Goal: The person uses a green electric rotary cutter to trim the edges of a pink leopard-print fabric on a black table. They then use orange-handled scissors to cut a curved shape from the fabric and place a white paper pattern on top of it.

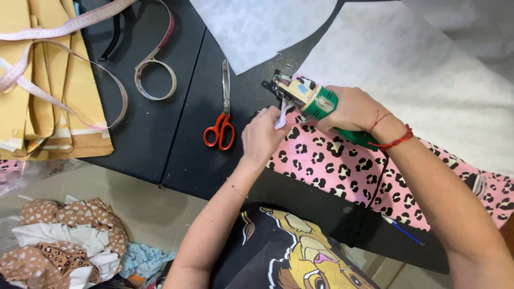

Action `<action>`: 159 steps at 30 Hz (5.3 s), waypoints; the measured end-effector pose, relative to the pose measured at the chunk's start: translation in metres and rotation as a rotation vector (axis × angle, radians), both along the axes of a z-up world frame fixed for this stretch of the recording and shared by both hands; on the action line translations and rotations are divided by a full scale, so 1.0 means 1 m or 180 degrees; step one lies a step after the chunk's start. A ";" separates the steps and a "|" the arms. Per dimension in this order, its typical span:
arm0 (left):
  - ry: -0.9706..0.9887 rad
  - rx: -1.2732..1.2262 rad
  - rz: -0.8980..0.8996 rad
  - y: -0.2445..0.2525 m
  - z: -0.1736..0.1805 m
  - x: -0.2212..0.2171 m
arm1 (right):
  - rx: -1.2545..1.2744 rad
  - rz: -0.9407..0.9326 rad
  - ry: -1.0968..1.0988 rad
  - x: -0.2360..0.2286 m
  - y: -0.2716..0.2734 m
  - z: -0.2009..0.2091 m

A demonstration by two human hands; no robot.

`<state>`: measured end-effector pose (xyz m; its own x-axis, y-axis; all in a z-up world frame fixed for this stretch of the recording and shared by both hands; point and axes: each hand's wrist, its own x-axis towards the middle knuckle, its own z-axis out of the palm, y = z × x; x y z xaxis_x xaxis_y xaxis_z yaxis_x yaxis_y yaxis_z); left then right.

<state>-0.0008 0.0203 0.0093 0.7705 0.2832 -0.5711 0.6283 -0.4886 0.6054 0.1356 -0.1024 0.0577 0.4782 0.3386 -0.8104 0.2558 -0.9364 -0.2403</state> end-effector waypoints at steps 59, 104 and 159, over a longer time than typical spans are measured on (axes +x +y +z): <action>-0.0358 -0.0833 0.0546 0.002 0.014 -0.013 | 0.0359 -0.0620 0.0124 -0.040 -0.054 0.015; -0.2103 -0.1094 -0.0186 0.077 0.060 -0.102 | 0.0828 -0.1348 -0.3710 -0.179 -0.246 -0.021; -0.1650 0.0510 0.0496 0.089 0.058 -0.090 | 0.1915 -0.2018 0.0070 -0.242 -0.060 0.068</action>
<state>-0.0912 0.1091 0.0669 0.8809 0.4682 -0.0694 0.3405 -0.5250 0.7800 -0.1066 -0.1627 0.1257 0.7076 0.3875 -0.5909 -0.2807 -0.6132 -0.7383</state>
